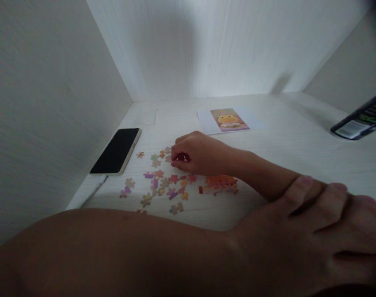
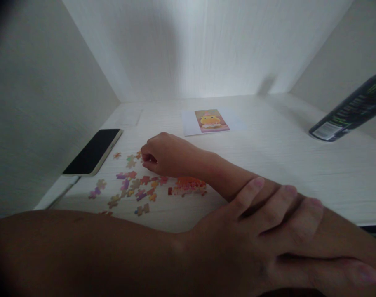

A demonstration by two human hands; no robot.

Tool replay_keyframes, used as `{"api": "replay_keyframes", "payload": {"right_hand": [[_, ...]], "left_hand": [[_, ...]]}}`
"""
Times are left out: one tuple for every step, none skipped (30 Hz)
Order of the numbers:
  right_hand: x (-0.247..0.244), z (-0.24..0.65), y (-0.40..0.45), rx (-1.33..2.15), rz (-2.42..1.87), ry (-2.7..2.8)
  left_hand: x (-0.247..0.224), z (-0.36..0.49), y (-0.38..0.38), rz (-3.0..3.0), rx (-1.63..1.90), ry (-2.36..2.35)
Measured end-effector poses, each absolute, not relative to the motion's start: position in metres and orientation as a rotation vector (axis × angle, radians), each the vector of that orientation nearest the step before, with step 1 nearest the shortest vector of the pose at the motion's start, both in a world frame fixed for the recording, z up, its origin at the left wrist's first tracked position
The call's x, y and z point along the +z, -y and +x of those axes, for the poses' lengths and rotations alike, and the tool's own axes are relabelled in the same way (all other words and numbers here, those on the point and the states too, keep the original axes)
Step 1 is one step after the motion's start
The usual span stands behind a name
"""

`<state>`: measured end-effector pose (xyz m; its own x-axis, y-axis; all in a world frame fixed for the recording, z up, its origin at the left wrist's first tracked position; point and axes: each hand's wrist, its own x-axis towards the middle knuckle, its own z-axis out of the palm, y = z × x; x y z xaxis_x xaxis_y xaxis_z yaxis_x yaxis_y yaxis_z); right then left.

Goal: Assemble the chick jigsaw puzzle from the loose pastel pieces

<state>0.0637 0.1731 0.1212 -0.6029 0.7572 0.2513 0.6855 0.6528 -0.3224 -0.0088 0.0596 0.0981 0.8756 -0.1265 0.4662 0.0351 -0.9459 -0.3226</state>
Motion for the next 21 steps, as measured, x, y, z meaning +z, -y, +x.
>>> {"api": "replay_keyframes", "payload": {"right_hand": [[0.1211,0.0638,-0.1732,0.277,-1.145,2.511],[0.1209,0.0639,-0.1733,0.279,-1.151,2.512],[0.1207,0.0640,-0.1735,0.281,-1.160,2.515],[0.1204,0.0640,-0.1736,0.282,-1.167,2.518],[0.1200,0.0641,-0.1737,0.282,-1.172,2.521],[0.1196,0.0641,-0.1739,0.284,-1.171,2.523],[0.1191,0.0642,-0.1740,0.286,-1.166,2.525],[0.1187,0.0642,-0.1742,0.288,-1.161,2.525],[0.1183,0.0642,-0.1743,0.293,-1.157,2.527],[0.1180,0.0642,-0.1744,0.298,-1.158,2.529],[0.1178,0.0642,-0.1744,0.305,-1.163,2.532],[0.1177,0.0642,-0.1743,0.310,-1.170,2.536],[0.1177,0.0641,-0.1742,0.314,-1.177,2.541],[0.1177,0.0641,-0.1740,0.317,-1.182,2.545],[0.1177,0.0641,-0.1738,0.315,-1.185,2.548],[0.1178,0.0640,-0.1736,0.314,-1.187,2.550],[0.1178,0.0640,-0.1734,0.315,-1.188,2.552],[0.1179,0.0641,-0.1733,0.318,-1.190,2.551],[0.1180,0.0641,-0.1731,0.323,-1.192,2.548],[0.1180,0.0642,-0.1731,0.328,-1.193,2.547],[0.1181,0.0643,-0.1731,0.332,-1.193,2.545]], "left_hand": [[0.0977,-0.0095,-0.0602,-2.712,-0.703,-0.093],[0.0975,-0.0103,-0.0608,-2.703,-0.706,-0.092],[0.0974,-0.0110,-0.0612,-2.700,-0.715,-0.082],[0.0973,-0.0116,-0.0615,-2.701,-0.716,-0.084],[0.0973,-0.0120,-0.0616,-2.704,-0.707,-0.090],[0.0974,-0.0121,-0.0615,-2.708,-0.710,-0.089],[0.0977,-0.0119,-0.0613,-2.709,-0.724,-0.091],[0.0981,-0.0115,-0.0611,-2.710,-0.722,-0.088],[0.0986,-0.0110,-0.0610,-2.709,-0.710,-0.084],[0.0992,-0.0106,-0.0609,-2.706,-0.699,-0.080],[0.0996,-0.0103,-0.0609,-2.705,-0.681,-0.086],[0.0999,-0.0101,-0.0610,-2.704,-0.666,-0.084],[0.0998,-0.0101,-0.0611,-2.703,-0.654,-0.089],[0.0995,-0.0102,-0.0612,-2.702,-0.670,-0.088],[0.0990,-0.0104,-0.0612,-2.697,-0.691,-0.085],[0.0986,-0.0105,-0.0612,-2.691,-0.699,-0.077],[0.0984,-0.0105,-0.0611,-2.688,-0.704,-0.074],[0.0985,-0.0103,-0.0610,-2.686,-0.715,-0.067],[0.0991,-0.0100,-0.0609,-2.688,-0.705,-0.062],[0.1001,-0.0096,-0.0608,-2.694,-0.684,-0.050],[0.1014,-0.0091,-0.0608,-2.689,-0.659,-0.060]]}}
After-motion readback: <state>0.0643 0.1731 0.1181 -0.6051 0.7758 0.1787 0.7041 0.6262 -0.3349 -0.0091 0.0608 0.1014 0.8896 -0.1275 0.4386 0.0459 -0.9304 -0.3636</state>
